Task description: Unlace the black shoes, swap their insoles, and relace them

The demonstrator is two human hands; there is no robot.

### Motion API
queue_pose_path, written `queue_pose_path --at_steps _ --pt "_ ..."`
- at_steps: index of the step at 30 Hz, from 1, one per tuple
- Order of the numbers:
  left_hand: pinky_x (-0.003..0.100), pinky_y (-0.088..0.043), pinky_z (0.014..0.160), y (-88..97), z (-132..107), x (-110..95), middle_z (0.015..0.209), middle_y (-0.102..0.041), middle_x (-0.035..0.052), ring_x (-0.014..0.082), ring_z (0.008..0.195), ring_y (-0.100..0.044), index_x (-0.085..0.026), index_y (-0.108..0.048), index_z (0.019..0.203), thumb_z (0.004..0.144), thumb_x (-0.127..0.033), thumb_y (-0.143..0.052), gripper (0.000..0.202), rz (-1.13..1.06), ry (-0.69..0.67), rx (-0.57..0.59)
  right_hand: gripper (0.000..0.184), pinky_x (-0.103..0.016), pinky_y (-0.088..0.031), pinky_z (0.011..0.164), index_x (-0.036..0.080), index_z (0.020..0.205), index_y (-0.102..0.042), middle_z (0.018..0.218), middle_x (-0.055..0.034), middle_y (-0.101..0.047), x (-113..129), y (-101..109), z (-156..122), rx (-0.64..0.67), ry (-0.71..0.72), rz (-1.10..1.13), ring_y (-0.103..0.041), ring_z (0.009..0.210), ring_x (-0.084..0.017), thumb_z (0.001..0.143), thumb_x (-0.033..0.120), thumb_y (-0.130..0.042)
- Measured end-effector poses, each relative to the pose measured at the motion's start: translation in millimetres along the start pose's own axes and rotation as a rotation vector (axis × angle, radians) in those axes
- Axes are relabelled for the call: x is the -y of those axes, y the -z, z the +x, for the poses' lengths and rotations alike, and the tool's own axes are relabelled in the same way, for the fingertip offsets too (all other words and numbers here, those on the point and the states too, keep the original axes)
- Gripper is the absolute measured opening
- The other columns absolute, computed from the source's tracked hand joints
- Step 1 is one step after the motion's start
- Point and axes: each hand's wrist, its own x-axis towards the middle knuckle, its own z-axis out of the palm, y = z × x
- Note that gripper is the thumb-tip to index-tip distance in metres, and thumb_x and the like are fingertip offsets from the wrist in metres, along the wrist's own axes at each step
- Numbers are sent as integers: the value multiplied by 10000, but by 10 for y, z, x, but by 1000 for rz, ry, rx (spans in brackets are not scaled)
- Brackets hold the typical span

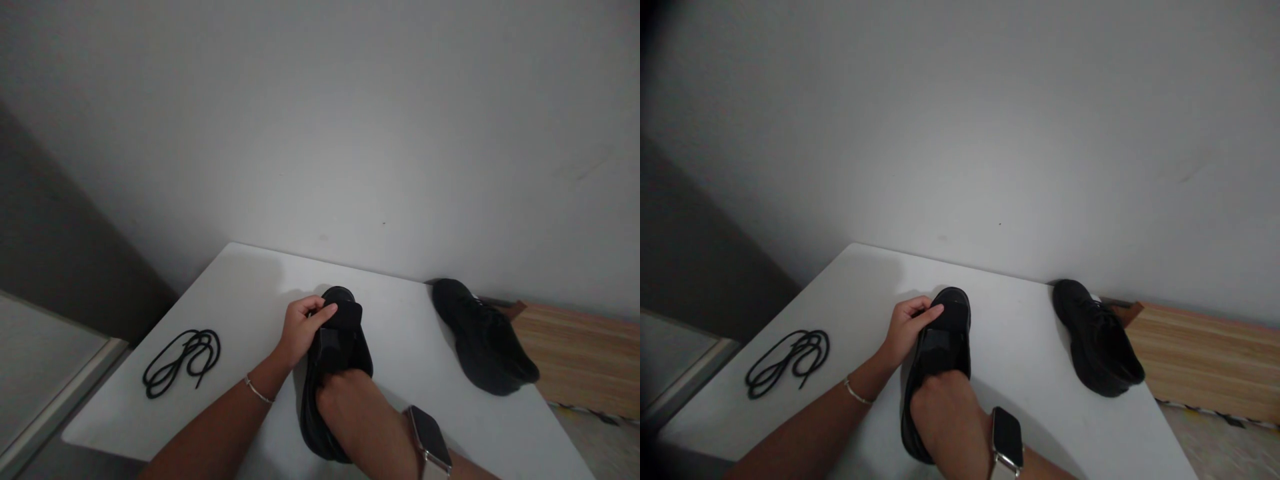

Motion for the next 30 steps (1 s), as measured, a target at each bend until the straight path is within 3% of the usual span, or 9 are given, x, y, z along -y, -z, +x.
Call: queue_pose_path --at_steps 15,21,24,27,30 --pt "240 -366 594 -6 -12 9 588 -559 -29 116 601 -475 -160 -629 595 729 -416 -758 317 -31 5 5 331 -350 -565 624 46 947 -761 931 -193 -771 -3 84 -41 9 -7 30 -762 809 -311 862 -74 -464" --pt "247 -362 601 -19 6 48 585 -540 -33 118 600 -470 -157 -622 604 731 -428 -747 324 -48 16 7 305 -324 -552 735 90 970 -727 976 -147 -757 -129 38 -59 -51 -6 110 -739 874 -265 827 -30 -486" --pt "248 -353 600 -23 21 69 588 -523 -37 115 599 -452 -156 -615 611 732 -433 -738 326 -59 23 21 247 -316 -529 833 132 998 -681 1046 -107 -725 -186 -13 -73 -161 -18 215 -695 949 -234 830 50 -520" --pt "249 -333 592 -21 36 90 585 -499 -42 112 597 -432 -158 -608 616 728 -449 -734 337 -67 22 36 185 -373 -493 883 163 918 -640 988 -82 -699 -207 -58 -109 -346 -55 358 -644 942 -239 819 76 -510" --pt "251 -312 587 -15 43 111 576 -471 -48 108 589 -412 -160 -587 606 718 -479 -737 370 -74 16 39 150 -388 -484 790 191 826 -561 846 -55 -659 -217 -79 -164 -541 -86 383 -616 819 -231 829 75 -466"
